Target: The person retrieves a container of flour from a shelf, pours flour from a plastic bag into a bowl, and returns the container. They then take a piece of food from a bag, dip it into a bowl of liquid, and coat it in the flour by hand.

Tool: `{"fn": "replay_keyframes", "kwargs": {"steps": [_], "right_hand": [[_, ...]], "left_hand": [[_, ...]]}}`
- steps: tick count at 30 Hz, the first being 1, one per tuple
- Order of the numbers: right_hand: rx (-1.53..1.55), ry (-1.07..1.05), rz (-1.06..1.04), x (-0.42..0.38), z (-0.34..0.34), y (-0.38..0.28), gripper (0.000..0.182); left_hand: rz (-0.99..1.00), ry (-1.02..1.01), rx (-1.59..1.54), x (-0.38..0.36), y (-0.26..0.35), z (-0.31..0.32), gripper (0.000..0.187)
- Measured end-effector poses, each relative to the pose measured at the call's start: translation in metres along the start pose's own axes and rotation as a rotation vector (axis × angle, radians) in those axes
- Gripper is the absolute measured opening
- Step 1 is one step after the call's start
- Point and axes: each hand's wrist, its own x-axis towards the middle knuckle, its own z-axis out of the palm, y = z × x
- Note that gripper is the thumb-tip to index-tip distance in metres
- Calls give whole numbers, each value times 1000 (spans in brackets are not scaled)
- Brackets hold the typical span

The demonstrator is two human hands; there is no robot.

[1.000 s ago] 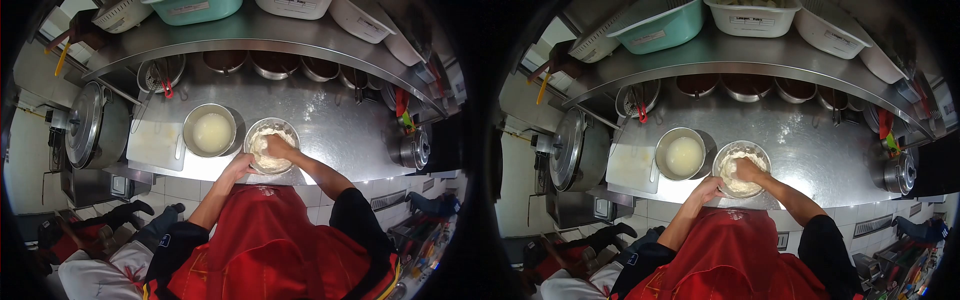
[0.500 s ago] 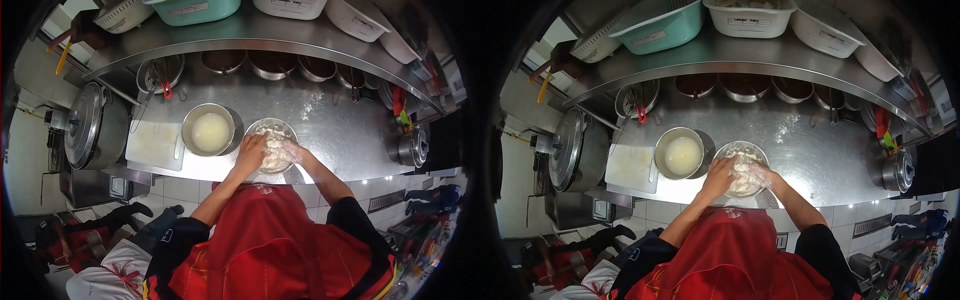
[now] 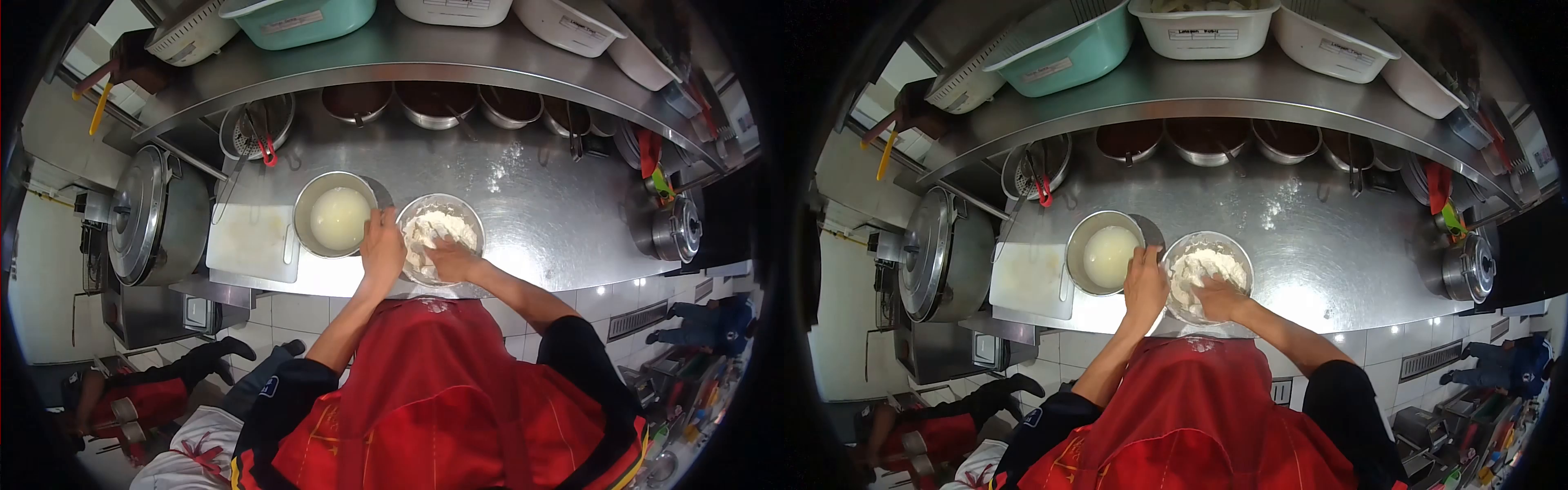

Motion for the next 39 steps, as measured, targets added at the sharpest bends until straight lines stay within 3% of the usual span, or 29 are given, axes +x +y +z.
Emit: {"fn": "replay_keyframes", "kwargs": {"steps": [3,6,9,13,14,17,19,23,25,26,29,32,35,37,39], "right_hand": [[-217,115,-257,16,11,15,49],[-270,103,-311,30,8,8,43],[-226,222,-271,33,7,0,40],[-29,129,-14,47,-11,1,41],[91,64,-3,49,-19,3,56],[444,240,-52,21,-23,6,67],[611,178,4,30,8,40,81],[1053,109,21,26,17,65,75],[1339,21,59,27,19,75,70],[1320,90,-13,25,17,71,59],[1527,181,-156,8,3,55,60],[1251,137,31,-15,-25,27,65],[577,273,-10,-29,-39,17,65],[621,381,10,-20,-24,28,66],[660,406,98,-17,-24,29,68]], "left_hand": [[-83,-46,-159,-18,-29,38,44],[-86,-140,-234,-20,-46,53,46],[-85,-115,-309,-20,-36,45,42],[-104,-134,-271,-23,-36,42,47],[-95,-129,-232,-21,-34,37,49],[30,90,-81,-28,-18,24,53],[241,-38,22,-27,-17,18,52],[657,-156,-73,-9,-24,31,50],[578,-239,-240,-1,-26,43,52],[535,-272,-307,5,-26,45,51],[494,-314,-374,16,-28,52,41],[396,-421,-407,26,-29,41,35],[190,-547,-467,30,-42,50,32],[-25,-665,-545,30,-36,39,33],[-40,-611,-473,30,-38,41,34]]}}
